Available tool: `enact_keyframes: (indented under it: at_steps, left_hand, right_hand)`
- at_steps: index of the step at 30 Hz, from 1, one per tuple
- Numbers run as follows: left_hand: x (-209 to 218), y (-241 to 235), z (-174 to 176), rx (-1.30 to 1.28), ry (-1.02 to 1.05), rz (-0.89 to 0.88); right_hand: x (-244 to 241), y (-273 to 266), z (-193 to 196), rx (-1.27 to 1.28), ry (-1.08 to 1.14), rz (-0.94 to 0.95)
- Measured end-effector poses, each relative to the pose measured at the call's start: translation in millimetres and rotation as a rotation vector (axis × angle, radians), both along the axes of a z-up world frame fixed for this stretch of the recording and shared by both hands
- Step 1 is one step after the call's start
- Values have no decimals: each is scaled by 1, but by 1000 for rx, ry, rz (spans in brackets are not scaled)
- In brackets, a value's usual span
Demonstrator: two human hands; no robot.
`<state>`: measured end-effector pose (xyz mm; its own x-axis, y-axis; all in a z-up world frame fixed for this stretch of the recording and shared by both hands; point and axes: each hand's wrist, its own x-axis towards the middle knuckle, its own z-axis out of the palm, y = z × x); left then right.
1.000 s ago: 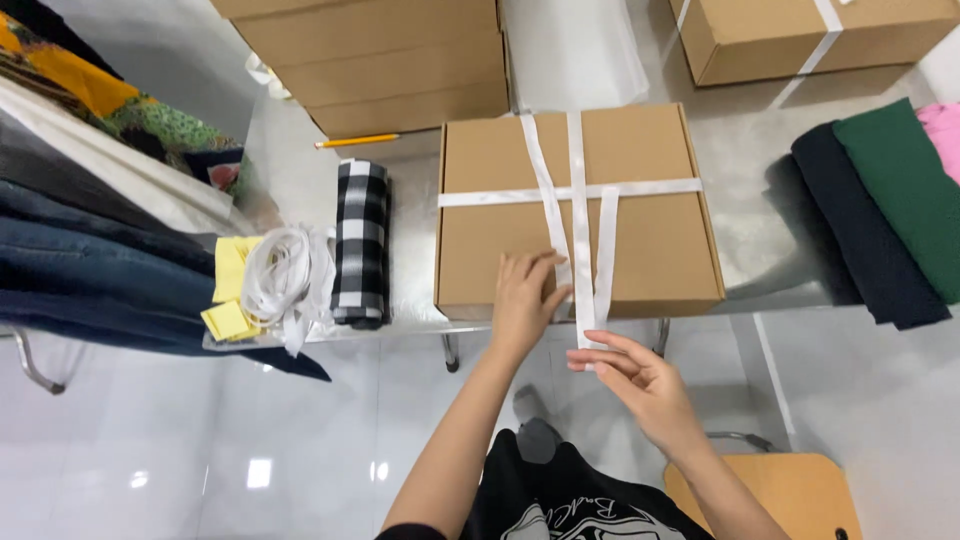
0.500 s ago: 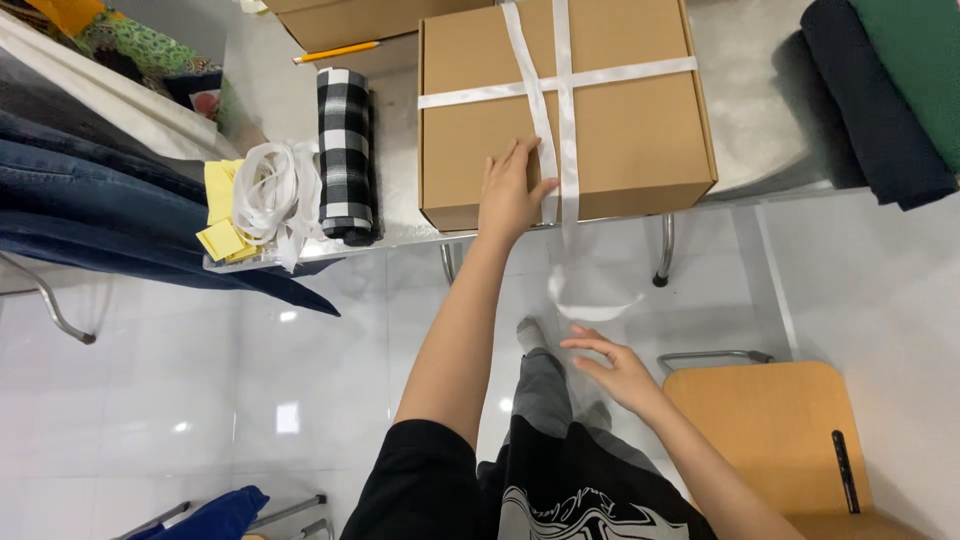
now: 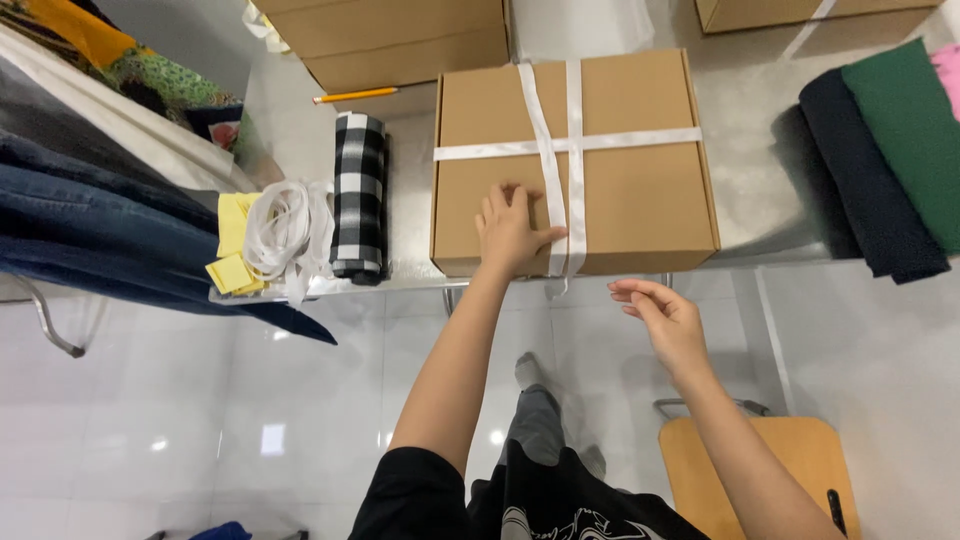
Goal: The person places folded pink and orange garments into a cardboard box and closes the lid. They then wrap the box with a white ribbon, tying it into a bow on top. Finally, they write on a yellow sticky note with a pencil and place it on the box before moving it aside.
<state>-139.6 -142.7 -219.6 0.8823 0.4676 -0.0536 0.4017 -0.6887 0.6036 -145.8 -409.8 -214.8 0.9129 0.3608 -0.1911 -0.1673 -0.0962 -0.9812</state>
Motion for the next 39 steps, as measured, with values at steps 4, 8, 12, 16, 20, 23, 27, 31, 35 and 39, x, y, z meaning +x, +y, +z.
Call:
enact_keyframes:
  at_steps: [4, 8, 12, 16, 20, 23, 27, 31, 35, 39]
  left_hand:
    - [32, 14, -6, 17, -7, -10]
    - [53, 27, -16, 55, -74, -39]
    - [68, 39, -28, 23, -169, -47]
    - [61, 37, -4, -54, -204, -13]
    - [61, 40, -6, -138, -225, -13]
    - [64, 41, -15, -136, -231, -24]
    - [62, 41, -2, -151, -191, -21]
    - [63, 44, 2, -154, -191, -2]
    - [63, 46, 2, -147, -197, -10]
    - [68, 43, -28, -96, -345, -6]
  right_hand:
    - [59, 38, 20, 20, -35, 6]
    - [115, 90, 25, 11, -43, 30]
    - [167, 153, 28, 22, -67, 66]
    - [201, 193, 20, -62, 19, 52]
    - [199, 219, 42, -63, 206, 100]
    - [211, 238, 39, 34, 327, 157]
    - [267, 266, 17, 291, 518, 177]
    - [337, 286, 21, 341, 506, 212]
    - [394, 307, 64, 303, 340, 252]
    - [385, 319, 159, 203, 126, 259]
